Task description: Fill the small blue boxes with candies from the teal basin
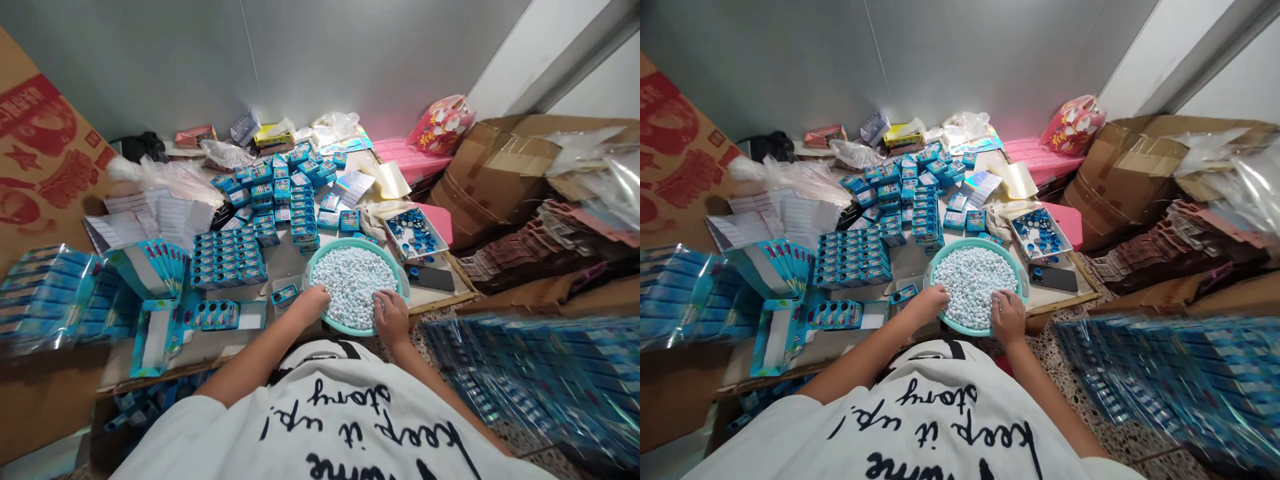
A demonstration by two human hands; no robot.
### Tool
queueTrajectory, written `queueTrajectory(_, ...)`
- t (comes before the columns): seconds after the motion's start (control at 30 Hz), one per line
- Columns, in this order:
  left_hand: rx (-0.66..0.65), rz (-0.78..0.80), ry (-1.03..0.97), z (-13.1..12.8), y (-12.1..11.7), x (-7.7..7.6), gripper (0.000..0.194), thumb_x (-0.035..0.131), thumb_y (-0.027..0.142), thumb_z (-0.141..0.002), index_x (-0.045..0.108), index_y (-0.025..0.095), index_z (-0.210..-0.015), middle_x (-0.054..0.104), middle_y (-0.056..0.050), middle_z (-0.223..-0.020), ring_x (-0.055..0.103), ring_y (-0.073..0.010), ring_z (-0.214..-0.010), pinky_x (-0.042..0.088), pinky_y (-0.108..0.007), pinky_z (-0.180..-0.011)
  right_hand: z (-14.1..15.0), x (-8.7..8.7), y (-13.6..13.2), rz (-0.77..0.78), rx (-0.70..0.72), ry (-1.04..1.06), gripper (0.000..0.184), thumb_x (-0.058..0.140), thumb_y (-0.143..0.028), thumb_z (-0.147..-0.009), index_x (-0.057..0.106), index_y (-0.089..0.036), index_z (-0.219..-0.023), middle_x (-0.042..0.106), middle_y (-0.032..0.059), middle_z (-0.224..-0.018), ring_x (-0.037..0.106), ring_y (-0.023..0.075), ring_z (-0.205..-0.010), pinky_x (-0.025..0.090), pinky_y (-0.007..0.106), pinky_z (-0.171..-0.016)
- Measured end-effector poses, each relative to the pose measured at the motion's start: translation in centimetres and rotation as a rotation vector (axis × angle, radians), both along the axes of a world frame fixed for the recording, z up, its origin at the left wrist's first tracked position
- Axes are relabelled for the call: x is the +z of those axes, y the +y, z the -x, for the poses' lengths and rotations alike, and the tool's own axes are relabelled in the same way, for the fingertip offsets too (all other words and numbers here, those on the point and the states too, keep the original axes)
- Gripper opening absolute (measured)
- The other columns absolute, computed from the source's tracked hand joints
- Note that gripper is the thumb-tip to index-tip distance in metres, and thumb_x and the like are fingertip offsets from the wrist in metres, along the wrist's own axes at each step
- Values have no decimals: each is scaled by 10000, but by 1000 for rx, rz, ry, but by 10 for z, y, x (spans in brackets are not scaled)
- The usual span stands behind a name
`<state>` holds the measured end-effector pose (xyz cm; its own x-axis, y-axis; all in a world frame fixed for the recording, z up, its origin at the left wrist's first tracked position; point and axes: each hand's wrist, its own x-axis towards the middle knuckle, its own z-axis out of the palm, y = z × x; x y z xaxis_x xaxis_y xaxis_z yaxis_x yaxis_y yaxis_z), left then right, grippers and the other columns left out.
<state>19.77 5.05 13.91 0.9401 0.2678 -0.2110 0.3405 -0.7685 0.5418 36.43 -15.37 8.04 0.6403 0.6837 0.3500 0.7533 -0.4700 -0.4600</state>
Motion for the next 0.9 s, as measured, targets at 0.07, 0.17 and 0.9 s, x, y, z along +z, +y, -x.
queueTrajectory(0.07,-41,-76,17,2,-5,0,206,481,98,-847,661,143,-760,614,-111,-924,570,-188,-810,470,-305,-756,0,0,0,-13,0,-1,267,457,-310,-951,677,-205,-1058,610,97,-1125,539,254,-1092,422,434,-958)
queueTrajectory(0.17,-73,-166,33,3,-11,-1,218,445,99,-867,640,147,-780,602,-105,-923,564,-194,-856,471,-308,-789,-1,0,0,-22,3,-10,259,470,-310,-943,680,-199,-1047,615,100,-1119,545,255,-1079,427,432,-952)
queueTrajectory(0.9,167,264,-472,23,16,0,231,538,69,-808,712,194,-894,687,-65,-1000,651,-170,-961,527,-322,-899,0,-2,3,-58,-19,10,244,494,-310,-928,684,-199,-1033,623,105,-1108,560,263,-1074,452,449,-961)
